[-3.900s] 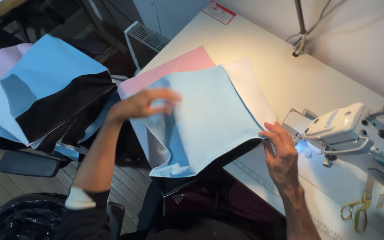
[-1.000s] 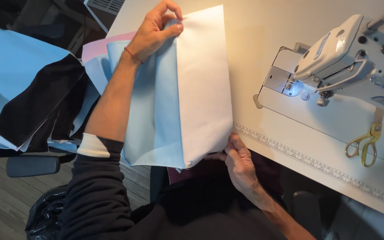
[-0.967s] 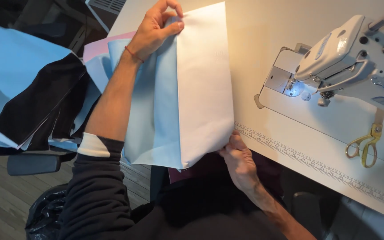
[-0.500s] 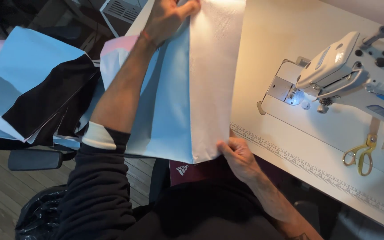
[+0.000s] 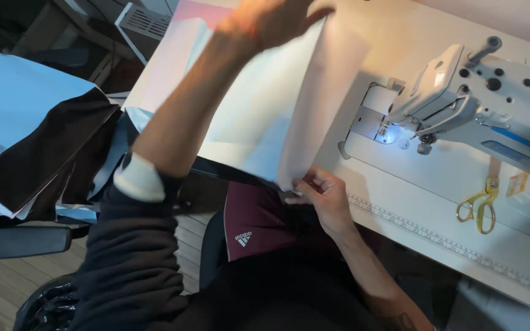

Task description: Sewing together panels of light blue and pink leather/synthetic material using an industrial sewing machine.

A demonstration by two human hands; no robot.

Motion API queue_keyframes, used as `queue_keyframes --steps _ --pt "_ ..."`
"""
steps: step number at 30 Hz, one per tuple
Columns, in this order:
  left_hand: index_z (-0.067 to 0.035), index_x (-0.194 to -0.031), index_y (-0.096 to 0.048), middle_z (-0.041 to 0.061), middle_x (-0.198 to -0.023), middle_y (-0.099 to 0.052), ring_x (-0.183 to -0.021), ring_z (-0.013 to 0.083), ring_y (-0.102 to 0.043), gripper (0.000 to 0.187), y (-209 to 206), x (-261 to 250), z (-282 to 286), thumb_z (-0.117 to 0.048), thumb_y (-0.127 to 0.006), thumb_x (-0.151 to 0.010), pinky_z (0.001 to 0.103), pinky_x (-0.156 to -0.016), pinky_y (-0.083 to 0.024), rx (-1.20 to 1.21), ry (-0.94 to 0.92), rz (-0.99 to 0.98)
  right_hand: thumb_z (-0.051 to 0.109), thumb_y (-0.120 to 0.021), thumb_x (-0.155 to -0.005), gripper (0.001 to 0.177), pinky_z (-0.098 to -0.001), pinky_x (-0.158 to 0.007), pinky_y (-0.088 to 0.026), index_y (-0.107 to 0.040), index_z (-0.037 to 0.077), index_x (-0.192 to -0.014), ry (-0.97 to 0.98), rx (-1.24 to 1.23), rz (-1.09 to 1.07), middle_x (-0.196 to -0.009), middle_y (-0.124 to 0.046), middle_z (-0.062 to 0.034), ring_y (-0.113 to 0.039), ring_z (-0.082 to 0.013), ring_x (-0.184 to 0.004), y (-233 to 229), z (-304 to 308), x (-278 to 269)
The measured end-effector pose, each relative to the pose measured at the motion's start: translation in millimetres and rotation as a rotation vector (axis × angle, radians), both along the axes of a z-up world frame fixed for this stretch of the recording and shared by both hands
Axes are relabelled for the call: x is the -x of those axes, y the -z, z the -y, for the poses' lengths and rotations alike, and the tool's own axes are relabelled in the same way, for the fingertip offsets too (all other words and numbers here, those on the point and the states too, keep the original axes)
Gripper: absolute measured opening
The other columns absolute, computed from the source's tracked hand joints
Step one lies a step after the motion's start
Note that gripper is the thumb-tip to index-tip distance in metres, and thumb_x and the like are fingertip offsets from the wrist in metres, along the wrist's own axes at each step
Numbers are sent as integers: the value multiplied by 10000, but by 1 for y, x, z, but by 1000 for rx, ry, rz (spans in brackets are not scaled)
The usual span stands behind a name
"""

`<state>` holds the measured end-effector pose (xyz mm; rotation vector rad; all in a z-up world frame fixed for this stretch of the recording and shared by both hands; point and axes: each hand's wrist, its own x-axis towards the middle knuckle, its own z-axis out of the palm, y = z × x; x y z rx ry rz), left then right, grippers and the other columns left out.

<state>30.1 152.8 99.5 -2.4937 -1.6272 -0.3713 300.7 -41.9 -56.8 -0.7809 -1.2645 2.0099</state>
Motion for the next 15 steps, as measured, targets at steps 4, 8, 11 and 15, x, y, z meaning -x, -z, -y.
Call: queue_keyframes --steps 4,8,11,15 --pt "-135 -1351 -639 43 -1289 -665 -1108 225 -651 426 -24 -22 135 -359 -763 -1011 402 -950 -544 -194 280 38 31 -675 -973 217 -400 -779 -641 -696 -33 -1179 99 -14 0 -1043 -754 -174 -764 -213 -907 8 -3 2" --pt "-201 -1399 -592 126 -1478 -530 -1336 321 -529 779 -27 -29 234 -538 -823 -737 612 -1145 -308 67 222 146 -7 -703 -950 233 -368 -799 -671 -678 -43 -1179 112 60 -68 -1033 -758 -145 -751 -185 -896 -22 -6 3" --pt "-210 -1394 -623 77 -1432 -565 -1341 296 -543 677 14 -14 256 -415 -832 -784 670 -1201 -218 -34 -53 152 -45 -731 -881 341 -343 -818 -661 -665 -23 -1215 34 -1 -82 -1030 -762 -124 -756 -171 -901 -30 -12 5" --pt "-204 -1079 -703 -67 -1076 -644 -1171 160 -621 215 94 -6 264 -298 -843 -947 677 -1308 -171 -233 -313 336 -56 -730 -909 361 -339 -872 -678 -652 -35 -1261 6 -309 -45 -1020 -772 -136 -780 -188 -924 -17 -12 -1"
